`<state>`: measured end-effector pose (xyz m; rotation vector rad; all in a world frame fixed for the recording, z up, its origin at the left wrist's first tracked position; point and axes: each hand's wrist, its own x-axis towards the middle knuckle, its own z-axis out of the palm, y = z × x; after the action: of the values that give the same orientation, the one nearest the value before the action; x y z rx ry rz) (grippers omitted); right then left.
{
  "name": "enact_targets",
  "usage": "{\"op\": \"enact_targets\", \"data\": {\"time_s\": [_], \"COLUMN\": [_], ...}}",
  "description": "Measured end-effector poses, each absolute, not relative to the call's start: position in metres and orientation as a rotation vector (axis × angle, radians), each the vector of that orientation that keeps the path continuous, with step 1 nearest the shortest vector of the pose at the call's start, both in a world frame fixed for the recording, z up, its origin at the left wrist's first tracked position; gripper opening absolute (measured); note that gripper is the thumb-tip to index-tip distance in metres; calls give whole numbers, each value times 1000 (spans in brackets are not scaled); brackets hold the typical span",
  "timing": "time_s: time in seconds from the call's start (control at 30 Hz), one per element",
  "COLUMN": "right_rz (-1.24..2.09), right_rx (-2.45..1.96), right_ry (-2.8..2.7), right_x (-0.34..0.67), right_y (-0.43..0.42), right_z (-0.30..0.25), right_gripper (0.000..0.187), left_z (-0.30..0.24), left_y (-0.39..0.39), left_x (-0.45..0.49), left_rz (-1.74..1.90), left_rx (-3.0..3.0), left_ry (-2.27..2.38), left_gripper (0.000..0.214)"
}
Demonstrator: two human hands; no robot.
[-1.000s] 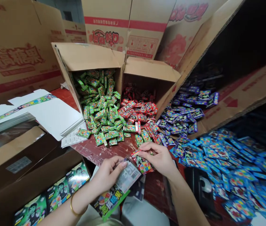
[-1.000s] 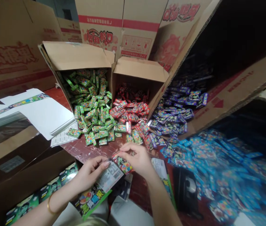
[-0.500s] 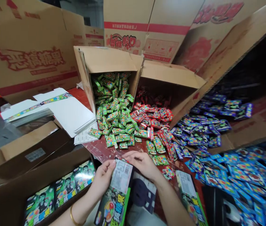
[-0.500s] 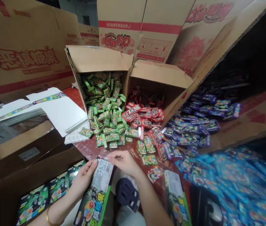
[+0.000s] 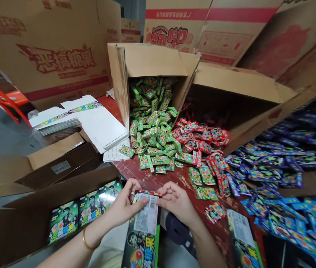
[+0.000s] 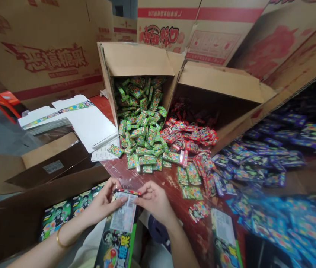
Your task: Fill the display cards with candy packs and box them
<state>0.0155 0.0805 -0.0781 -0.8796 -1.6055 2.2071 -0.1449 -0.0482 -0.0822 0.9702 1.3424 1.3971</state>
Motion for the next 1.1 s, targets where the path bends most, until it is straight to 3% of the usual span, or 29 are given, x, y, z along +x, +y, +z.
{"op": "enact_targets", "data": {"time_s": [0.3,0.37,0.47,0.53,0.6,0.73,0.87,0.97,1.1], "right_rz": [2125,1911,1286,969,883,965,1619,1968,1939], "right_rx": [-861,-782,-765,-788,-801,-876,-875,-911,-916], "right_ry": [-1781,-1980,-2238,-2323,-2347,-2177,-1763,-1415,-1274], "right_x": [27,22,-2,-22,-34,-22,8,17,13], "right_y": [82,92,119,141,159,164,134,112,98], "right_z": [-81,-79,-78,-83,-92,-99,-78,-58,-45], "right_gripper": [30,20,5,17,25,32,58,50,37], "left_z": [-92,-91,-89,-87,-88,-99,-115,-119,-109], "left_y": [-47,-48,-46,-44,-41,-34,-31,-34,-40], "left_x": [-132,-130,-128,-127,-126,-129,-129,-124,-117], "left_rz": [1402,1336,1282,1314,1379,1444,1391,1314,1271], "left_rx": [946,937,949,955,942,877,990,1092,1130], "left_ry": [1373,1377,1452,1496,1503,1580,1647,1583,1462], "left_gripper": [31,32,30,29,31,39,39,36,38]}}
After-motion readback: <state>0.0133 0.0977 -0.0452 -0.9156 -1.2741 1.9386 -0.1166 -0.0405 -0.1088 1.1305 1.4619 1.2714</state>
